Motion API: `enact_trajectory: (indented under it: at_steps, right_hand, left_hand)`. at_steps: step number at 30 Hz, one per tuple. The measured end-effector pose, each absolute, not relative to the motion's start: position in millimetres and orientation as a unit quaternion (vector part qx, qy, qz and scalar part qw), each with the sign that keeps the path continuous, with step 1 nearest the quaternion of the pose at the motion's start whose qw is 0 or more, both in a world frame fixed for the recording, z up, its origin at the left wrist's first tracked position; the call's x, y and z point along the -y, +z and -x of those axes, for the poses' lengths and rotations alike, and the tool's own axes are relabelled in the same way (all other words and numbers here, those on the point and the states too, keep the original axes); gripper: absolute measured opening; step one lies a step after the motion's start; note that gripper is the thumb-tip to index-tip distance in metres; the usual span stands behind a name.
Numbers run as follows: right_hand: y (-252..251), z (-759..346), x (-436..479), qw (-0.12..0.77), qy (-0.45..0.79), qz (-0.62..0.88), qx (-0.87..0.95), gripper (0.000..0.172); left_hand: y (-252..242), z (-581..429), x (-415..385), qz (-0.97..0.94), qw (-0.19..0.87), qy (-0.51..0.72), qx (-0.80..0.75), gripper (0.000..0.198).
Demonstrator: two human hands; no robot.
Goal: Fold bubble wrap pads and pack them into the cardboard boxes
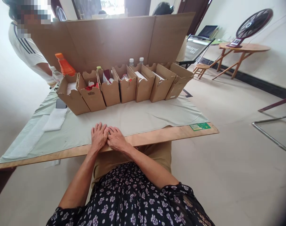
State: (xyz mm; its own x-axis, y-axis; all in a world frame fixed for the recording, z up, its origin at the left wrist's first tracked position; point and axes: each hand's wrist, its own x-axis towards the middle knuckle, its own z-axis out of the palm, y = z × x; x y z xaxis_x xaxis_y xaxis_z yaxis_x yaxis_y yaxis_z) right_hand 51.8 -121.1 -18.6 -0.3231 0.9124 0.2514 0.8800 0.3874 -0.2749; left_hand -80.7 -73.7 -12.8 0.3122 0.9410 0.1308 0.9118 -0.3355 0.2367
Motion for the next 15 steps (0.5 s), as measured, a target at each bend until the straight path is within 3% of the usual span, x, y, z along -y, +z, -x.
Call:
enact_trajectory:
  at_steps: [7, 12, 15]
  right_hand:
    - [-20.2, -58.2, 134.3, 0.179, 0.063, 0.553, 0.811, 0.048]
    - [-2.8, -127.3, 153.1, 0.185, 0.218, 0.463, 0.839, 0.039]
    - [15.2, -204.0, 134.5, 0.198, 0.182, 0.579, 0.770, 0.038]
  left_hand:
    - [-16.9, 80.8, 73.4, -0.816, 0.044, 0.132, -0.561, 0.053]
    - [-20.4, 81.9, 76.8, -0.827, 0.011, 0.098, -0.553, 0.051]
    - [-15.8, 72.2, 72.4, -0.832, -0.009, 0.070, -0.550, 0.051]
